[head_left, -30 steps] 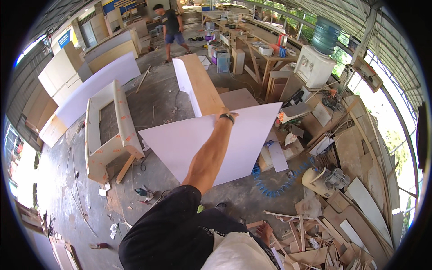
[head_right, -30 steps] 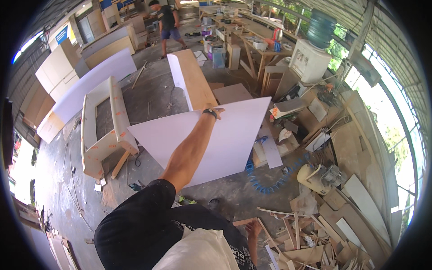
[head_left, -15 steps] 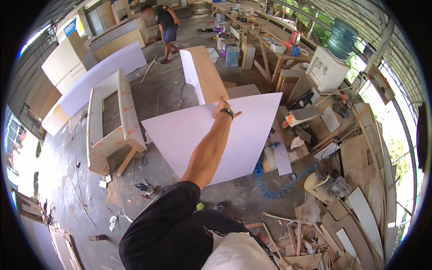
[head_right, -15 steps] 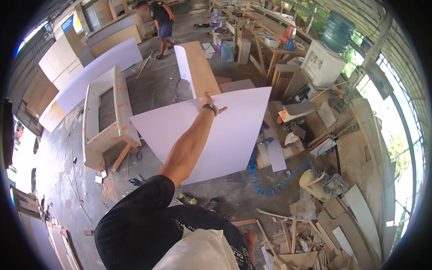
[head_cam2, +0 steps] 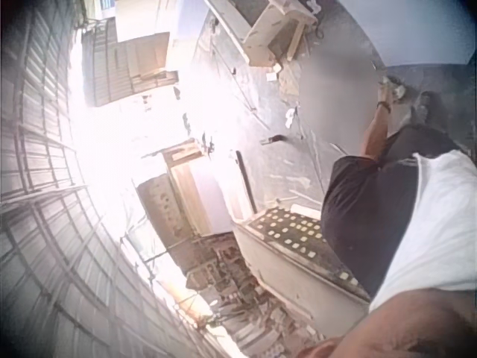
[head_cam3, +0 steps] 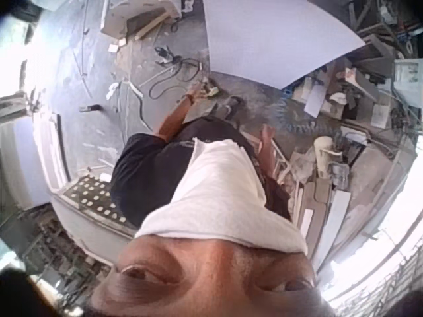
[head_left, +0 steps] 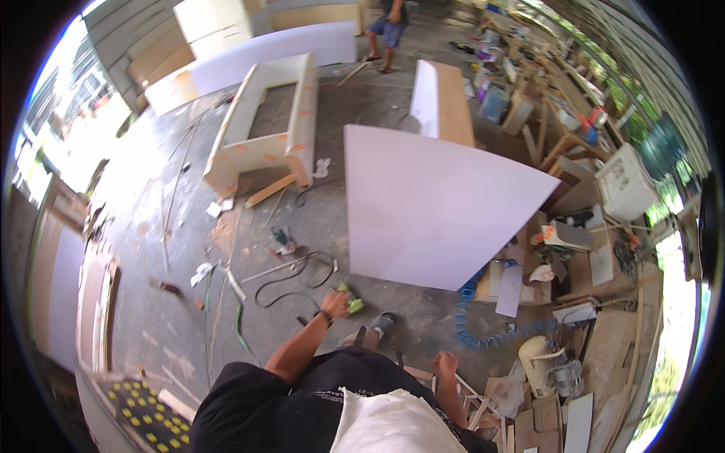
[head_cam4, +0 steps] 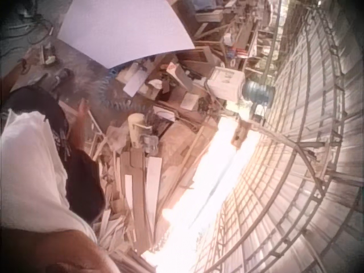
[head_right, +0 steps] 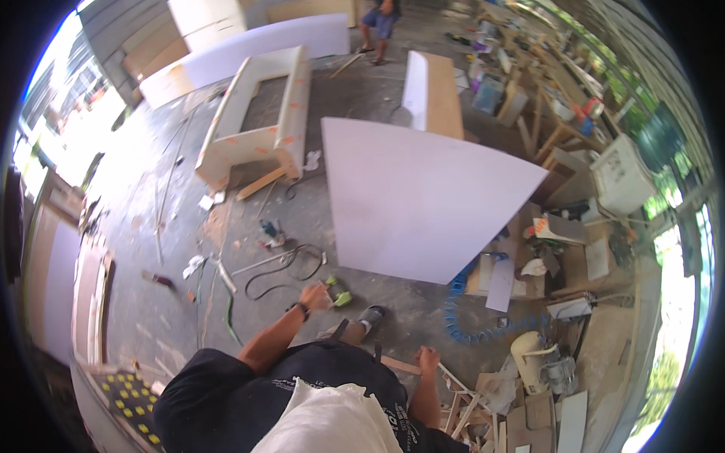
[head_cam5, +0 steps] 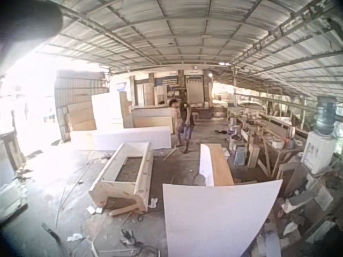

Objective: The person measures a large board with a tape measure and marks it with a pen. They then use a hammer to tap a wooden frame onto the board. The person picks up a large white panel, places it on the board, and aligns it. They repeat this process with another white panel, positioning it next to the first one.

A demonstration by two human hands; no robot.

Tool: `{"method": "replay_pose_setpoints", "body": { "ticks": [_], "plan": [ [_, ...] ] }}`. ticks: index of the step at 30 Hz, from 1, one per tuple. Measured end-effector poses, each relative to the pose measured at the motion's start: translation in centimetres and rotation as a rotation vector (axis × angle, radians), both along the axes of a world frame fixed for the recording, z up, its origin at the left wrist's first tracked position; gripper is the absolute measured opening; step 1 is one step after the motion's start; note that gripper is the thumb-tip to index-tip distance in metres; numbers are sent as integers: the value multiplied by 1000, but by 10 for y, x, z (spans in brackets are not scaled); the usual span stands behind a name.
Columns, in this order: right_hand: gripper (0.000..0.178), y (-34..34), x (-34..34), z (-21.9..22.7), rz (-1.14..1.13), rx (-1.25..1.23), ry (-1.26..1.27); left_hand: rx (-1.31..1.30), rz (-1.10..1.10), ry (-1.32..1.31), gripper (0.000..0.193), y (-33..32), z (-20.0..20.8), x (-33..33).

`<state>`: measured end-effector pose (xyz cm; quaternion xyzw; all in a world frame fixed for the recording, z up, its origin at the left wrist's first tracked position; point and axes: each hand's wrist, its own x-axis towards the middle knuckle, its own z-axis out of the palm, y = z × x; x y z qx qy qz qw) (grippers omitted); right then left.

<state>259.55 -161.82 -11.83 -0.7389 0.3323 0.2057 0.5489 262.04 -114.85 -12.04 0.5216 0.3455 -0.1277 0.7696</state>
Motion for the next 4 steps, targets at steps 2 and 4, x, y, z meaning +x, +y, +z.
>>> {"method": "replay_pose_setpoints", "body": {
  "ticks": [2, 4],
  "plan": [
    [20, 7, 6, -4, 113, 41, 28, 245, 269, 354, 33, 52, -45, -151],
    [20, 20, 2, -9, 227, 2, 91, 420, 275, 493, 23, 70, -38, -256]
  ]
}}
